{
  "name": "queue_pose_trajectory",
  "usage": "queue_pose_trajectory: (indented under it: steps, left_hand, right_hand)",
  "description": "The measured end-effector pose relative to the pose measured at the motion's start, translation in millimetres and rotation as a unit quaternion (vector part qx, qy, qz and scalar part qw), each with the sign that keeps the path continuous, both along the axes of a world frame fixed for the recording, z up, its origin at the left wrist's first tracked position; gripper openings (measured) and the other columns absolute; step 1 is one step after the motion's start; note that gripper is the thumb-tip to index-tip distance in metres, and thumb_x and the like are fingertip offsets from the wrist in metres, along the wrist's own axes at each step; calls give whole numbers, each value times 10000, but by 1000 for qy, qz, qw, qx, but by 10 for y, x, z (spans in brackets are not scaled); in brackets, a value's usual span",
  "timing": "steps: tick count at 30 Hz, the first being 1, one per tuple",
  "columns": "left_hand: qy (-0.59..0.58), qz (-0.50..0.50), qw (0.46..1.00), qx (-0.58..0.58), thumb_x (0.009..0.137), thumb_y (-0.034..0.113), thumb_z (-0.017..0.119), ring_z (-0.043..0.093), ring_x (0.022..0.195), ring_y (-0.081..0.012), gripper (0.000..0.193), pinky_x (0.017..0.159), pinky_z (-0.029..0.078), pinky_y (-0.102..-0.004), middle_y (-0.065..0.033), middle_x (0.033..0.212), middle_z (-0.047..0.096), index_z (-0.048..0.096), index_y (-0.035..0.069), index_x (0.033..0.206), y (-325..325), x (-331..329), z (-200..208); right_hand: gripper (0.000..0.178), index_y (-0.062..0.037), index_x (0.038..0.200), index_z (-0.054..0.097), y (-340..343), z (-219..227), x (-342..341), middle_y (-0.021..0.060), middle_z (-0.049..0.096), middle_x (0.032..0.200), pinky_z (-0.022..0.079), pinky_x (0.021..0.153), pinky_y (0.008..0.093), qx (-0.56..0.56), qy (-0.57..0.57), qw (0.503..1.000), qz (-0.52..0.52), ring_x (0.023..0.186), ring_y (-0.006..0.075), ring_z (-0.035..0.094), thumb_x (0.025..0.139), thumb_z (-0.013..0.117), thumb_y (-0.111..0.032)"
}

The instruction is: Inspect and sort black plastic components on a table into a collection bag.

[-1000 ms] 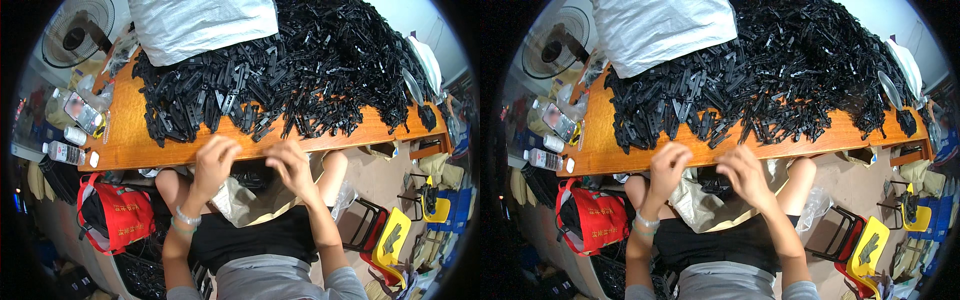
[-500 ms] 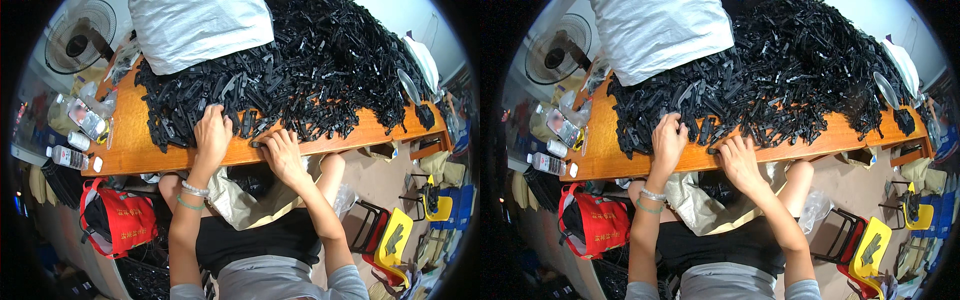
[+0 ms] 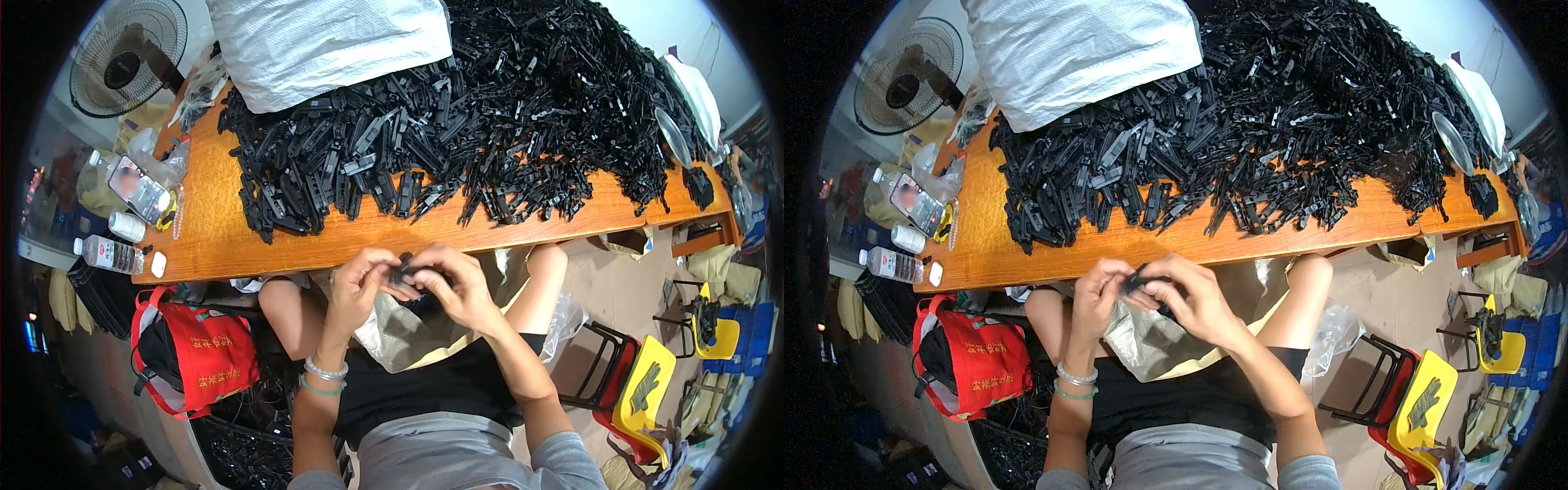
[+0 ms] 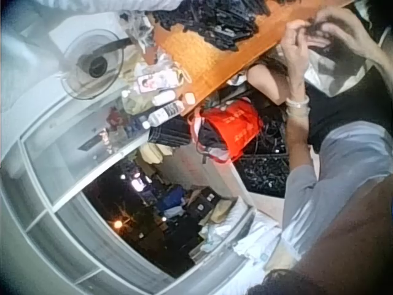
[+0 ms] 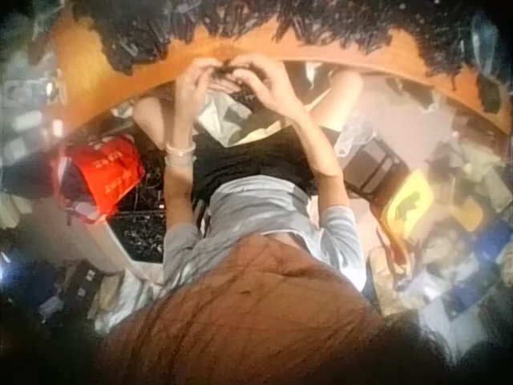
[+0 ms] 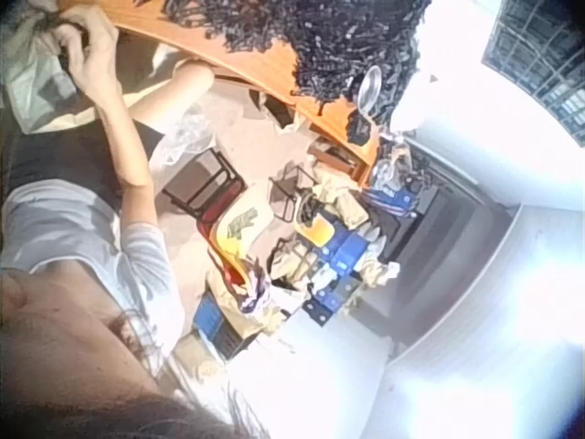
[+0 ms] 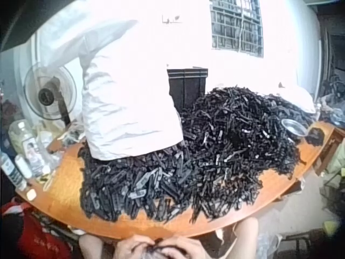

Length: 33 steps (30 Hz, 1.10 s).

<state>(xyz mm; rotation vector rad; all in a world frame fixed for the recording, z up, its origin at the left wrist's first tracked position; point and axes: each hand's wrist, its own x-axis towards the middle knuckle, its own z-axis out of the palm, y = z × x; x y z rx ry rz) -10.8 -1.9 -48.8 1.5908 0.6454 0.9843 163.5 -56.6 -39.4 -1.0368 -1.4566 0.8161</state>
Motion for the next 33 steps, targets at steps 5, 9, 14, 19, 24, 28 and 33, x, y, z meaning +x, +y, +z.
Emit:
queue_pose_trajectory:
  steps: [5, 9, 14, 19, 24, 28, 33]
  left_hand:
    - [32, -11, 992, -118, 926, -4, 476, 581, 845, -82, 170, 727, 478, -218, -84, 926, 628, 560, -12, 1073, -63, -25, 25]
    - [-95, -10, 960, -264, 913, 23, 526, 603, 716, -105, 161, 595, 481, -221, -103, 943, 634, 601, -65, 1025, -109, 25, 122]
    - [-30, -79, 965, -249, 912, 48, 547, 575, 627, -95, 219, 545, 457, -214, -100, 908, 632, 628, -95, 1057, -73, -42, 139]
    - [161, -53, 986, -13, 847, 60, 628, 578, 595, -148, 335, 539, 456, -283, -121, 792, 624, 561, -64, 1151, -241, -35, 379]
    - [238, -11, 960, 148, 823, 67, 657, 640, 660, -300, 387, 560, 483, -378, -186, 800, 629, 512, -61, 1158, -328, -16, 346]
    - [240, -10, 955, 173, 822, 72, 655, 638, 705, -348, 379, 574, 490, -401, -198, 829, 635, 509, -47, 1150, -347, 18, 367]
    - [229, -11, 949, 215, 808, 57, 656, 637, 697, -344, 373, 585, 501, -403, -198, 833, 635, 518, -46, 1139, -331, 10, 355]
  right_hand:
    - [221, 24, 1009, 637, -83, 123, -28, 121, 582, 858, 485, 638, 286, -23, -2, 999, 46, 740, 204, 617, 832, 540, 114]
    - [186, 12, 979, 642, -162, 147, 23, 138, 623, 870, 494, 651, 311, -50, -54, 996, 41, 751, 254, 627, 803, 617, 67]
    - [177, 8, 923, 646, -176, 85, 60, 118, 640, 839, 498, 658, 334, 30, -107, 994, -6, 741, 271, 618, 753, 690, 30]
    - [193, 16, 902, 643, -227, 73, 43, 119, 640, 837, 498, 648, 335, 67, -124, 989, -48, 728, 266, 614, 721, 706, 43]
    - [199, 22, 896, 638, -235, 77, 80, 117, 635, 832, 498, 637, 337, 85, -124, 988, -37, 716, 271, 605, 712, 712, 46]
    - [223, 23, 900, 638, -238, 71, 129, 122, 630, 844, 495, 630, 335, 108, -121, 987, -15, 723, 275, 600, 693, 722, 41]
    - [354, 16, 1033, 621, -294, 140, 131, 122, 607, 988, 478, 730, 367, 90, -182, 977, -63, 888, 299, 579, 705, 729, -62]
